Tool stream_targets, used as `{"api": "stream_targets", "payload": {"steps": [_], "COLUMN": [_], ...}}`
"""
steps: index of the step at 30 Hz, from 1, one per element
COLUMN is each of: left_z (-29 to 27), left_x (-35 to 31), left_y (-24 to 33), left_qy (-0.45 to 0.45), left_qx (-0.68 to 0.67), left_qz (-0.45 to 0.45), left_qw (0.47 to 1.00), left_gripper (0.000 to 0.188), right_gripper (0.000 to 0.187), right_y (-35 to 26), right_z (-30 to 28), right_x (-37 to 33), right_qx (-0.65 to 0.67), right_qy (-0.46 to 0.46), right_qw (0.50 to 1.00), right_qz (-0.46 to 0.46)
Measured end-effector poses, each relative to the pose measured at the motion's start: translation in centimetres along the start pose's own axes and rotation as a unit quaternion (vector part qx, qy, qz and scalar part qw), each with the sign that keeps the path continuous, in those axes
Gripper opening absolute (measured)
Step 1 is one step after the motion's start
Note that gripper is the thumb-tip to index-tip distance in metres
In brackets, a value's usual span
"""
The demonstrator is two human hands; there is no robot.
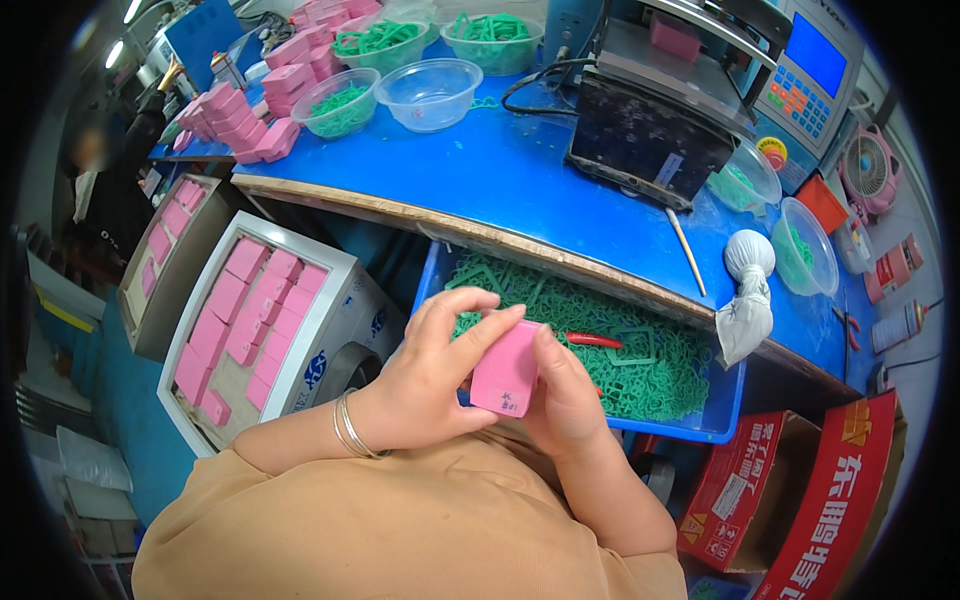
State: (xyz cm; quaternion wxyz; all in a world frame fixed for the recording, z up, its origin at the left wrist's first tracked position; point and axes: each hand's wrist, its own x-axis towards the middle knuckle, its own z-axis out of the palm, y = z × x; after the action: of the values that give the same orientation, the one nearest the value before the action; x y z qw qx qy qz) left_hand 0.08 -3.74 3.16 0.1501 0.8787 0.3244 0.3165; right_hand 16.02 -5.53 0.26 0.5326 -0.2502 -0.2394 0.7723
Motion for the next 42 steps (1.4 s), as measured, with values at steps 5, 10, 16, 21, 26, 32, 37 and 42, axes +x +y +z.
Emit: {"api": "stream_targets", "payload": {"steps": [5, 10, 16, 21, 26, 32, 37, 42], "left_z": [0.6, 0.7, 0.7, 0.6, 0.5, 0.6, 0.1, 0.2], "left_x": [-0.3, -0.3, -0.3, -0.3, -0.2, -0.1, 0.0, -0.2], "left_y": [0.0, -0.1, 0.0, -0.1, -0.1, 0.0, 0.3, 0.2], "left_qy": [0.029, 0.049, 0.075, 0.049, 0.045, 0.052, 0.022, 0.033], "left_qx": [-0.051, -0.066, -0.093, -0.069, -0.082, -0.099, -0.084, -0.089], "left_qz": [-0.011, 0.008, 0.03, 0.034, 0.054, 0.063, 0.052, 0.061], "left_qw": [0.998, 0.997, 0.992, 0.996, 0.994, 0.992, 0.995, 0.994], "left_gripper": [0.088, 0.093, 0.084, 0.087, 0.084, 0.085, 0.086, 0.086], "right_gripper": [0.045, 0.043, 0.043, 0.043, 0.046, 0.048, 0.049, 0.05], "right_y": [-0.3, -0.1, -0.2, -0.8, -0.9, -0.8, 0.2, 1.0], "right_z": [0.1, -0.9, -0.8, 0.5, 0.0, -0.1, -1.5, -1.4], "right_x": [-0.3, -0.2, -0.1, -0.4, -0.5, -0.4, -0.1, -0.1], "right_qx": [-0.002, 0.025, 0.02, -0.008, -0.026, -0.009, 0.151, 0.186], "right_qy": [0.007, -0.044, -0.059, -0.04, -0.034, -0.068, -0.142, -0.125], "right_qw": [0.999, 0.997, 0.997, 0.999, 0.999, 0.998, 0.977, 0.973], "right_qz": [0.032, 0.051, 0.053, 0.03, 0.023, 0.001, 0.039, 0.06]}}
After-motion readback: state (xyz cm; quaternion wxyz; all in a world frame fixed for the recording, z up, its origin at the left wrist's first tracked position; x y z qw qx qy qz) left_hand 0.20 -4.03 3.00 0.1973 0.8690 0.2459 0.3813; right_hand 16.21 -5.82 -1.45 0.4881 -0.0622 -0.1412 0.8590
